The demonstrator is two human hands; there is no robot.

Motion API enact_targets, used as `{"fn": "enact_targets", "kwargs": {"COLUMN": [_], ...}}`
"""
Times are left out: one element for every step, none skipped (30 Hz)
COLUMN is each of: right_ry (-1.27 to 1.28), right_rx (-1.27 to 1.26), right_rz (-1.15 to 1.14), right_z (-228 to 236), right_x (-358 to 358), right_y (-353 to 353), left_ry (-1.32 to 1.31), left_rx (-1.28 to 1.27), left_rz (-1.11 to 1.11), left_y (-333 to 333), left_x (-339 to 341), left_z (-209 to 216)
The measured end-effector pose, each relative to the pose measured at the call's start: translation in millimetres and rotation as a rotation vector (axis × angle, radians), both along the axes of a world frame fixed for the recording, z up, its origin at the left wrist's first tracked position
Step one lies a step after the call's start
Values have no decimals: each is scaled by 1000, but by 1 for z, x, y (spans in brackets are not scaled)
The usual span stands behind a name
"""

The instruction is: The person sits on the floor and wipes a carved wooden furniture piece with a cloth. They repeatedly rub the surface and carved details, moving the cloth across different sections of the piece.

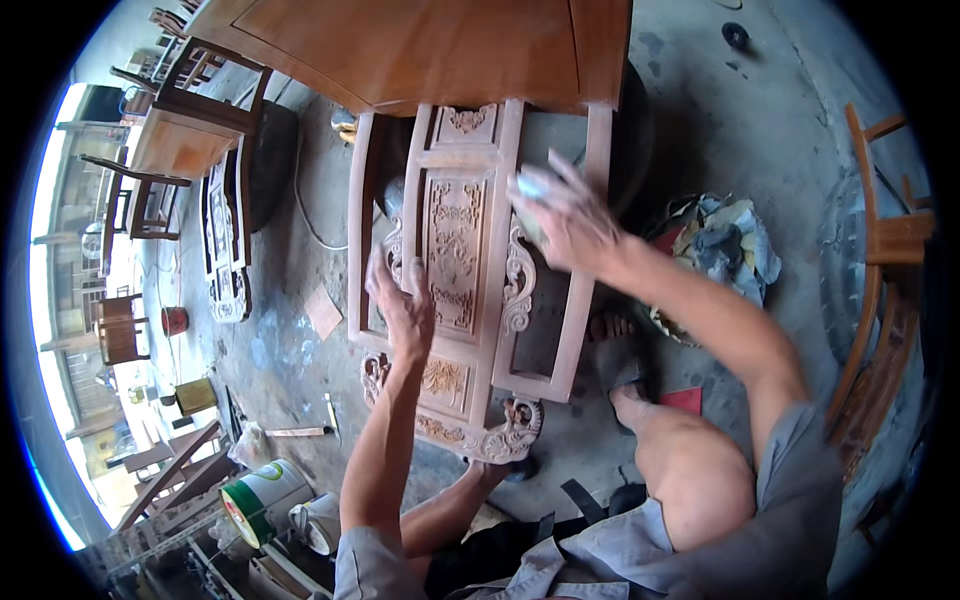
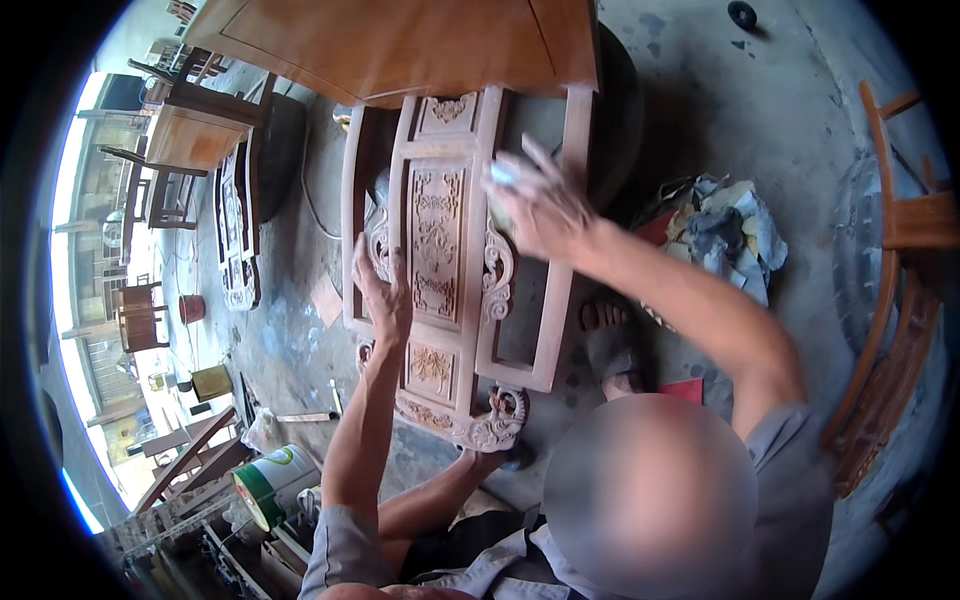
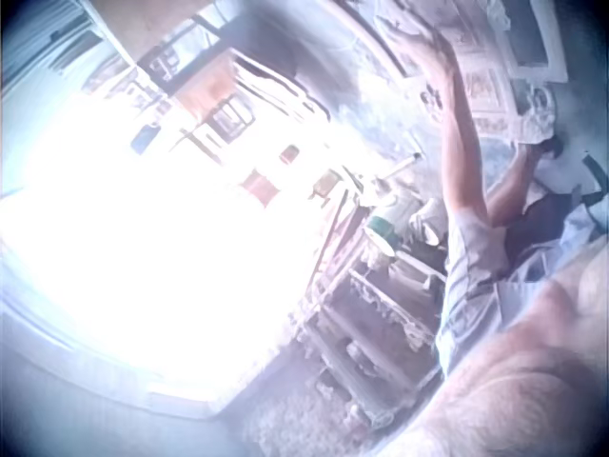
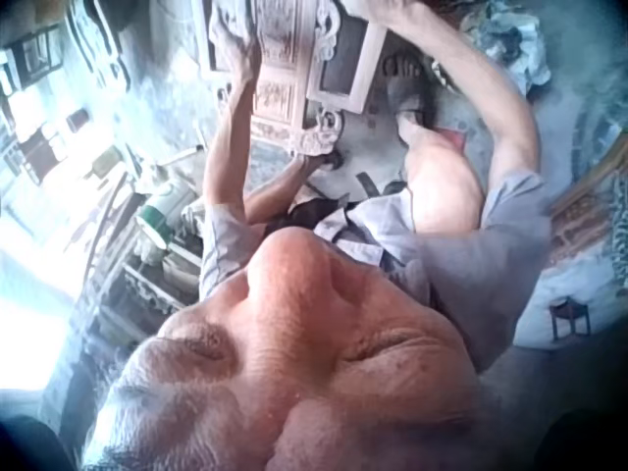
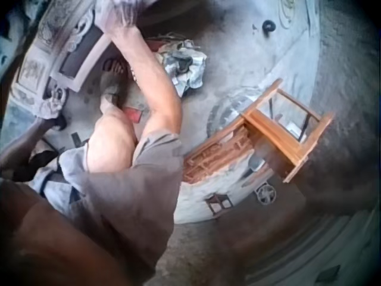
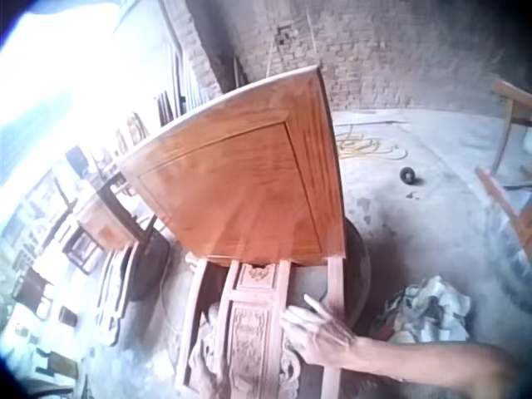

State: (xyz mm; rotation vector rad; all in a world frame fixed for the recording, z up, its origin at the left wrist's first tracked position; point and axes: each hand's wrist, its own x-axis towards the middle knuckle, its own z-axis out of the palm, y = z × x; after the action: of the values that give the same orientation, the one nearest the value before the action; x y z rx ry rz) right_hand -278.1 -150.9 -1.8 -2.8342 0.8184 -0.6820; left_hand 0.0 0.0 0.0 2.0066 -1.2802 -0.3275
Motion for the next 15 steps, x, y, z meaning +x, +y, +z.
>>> {"fn": "enact_targets", "kwargs": {"right_ry": [-88,-153,-77,-156,-248,-308,-408,-448,-486,-556,-733,-612,-483,-545,-515], "right_rx": [146,199,399,509,632,692,757,812,866,846,828,1029,1225,1245,1197], "right_rz": [73,114,160,143,137,151,143,78,27,-85,-240,-280,-321,-378,-440], "right_z": [1,11,42,58,60,52,52,52,55,50,48,44,41,38,43], "right_x": [-5,-8,-38,-34,-26,-26,-29,-33,-36,-41,-44,-53,-62,-63,-63], "right_y": [15,37,96,109,119,118,126,127,128,124,124,120,116,121,121], "left_ry": [104,327,730,928,818,925,854,991,1126,1129,1112,1107,1101,1054,1004], "left_rx": [-30,1,150,306,409,406,430,391,338,314,291,275,259,249,242], "left_rz": [-53,-111,-79,-111,-109,-122,-108,-137,-155,-112,-67,-82,-98,-99,-99], "left_y": [-8,-15,22,14,13,10,16,22,31,35,41,45,49,51,53], "left_x": [-23,-43,-92,-98,-100,-105,-122,-127,-129,-140,-150,-154,-158,-159,-160], "left_z": [19,37,51,68,65,55,69,66,65,58,53,52,51,48,46]}}
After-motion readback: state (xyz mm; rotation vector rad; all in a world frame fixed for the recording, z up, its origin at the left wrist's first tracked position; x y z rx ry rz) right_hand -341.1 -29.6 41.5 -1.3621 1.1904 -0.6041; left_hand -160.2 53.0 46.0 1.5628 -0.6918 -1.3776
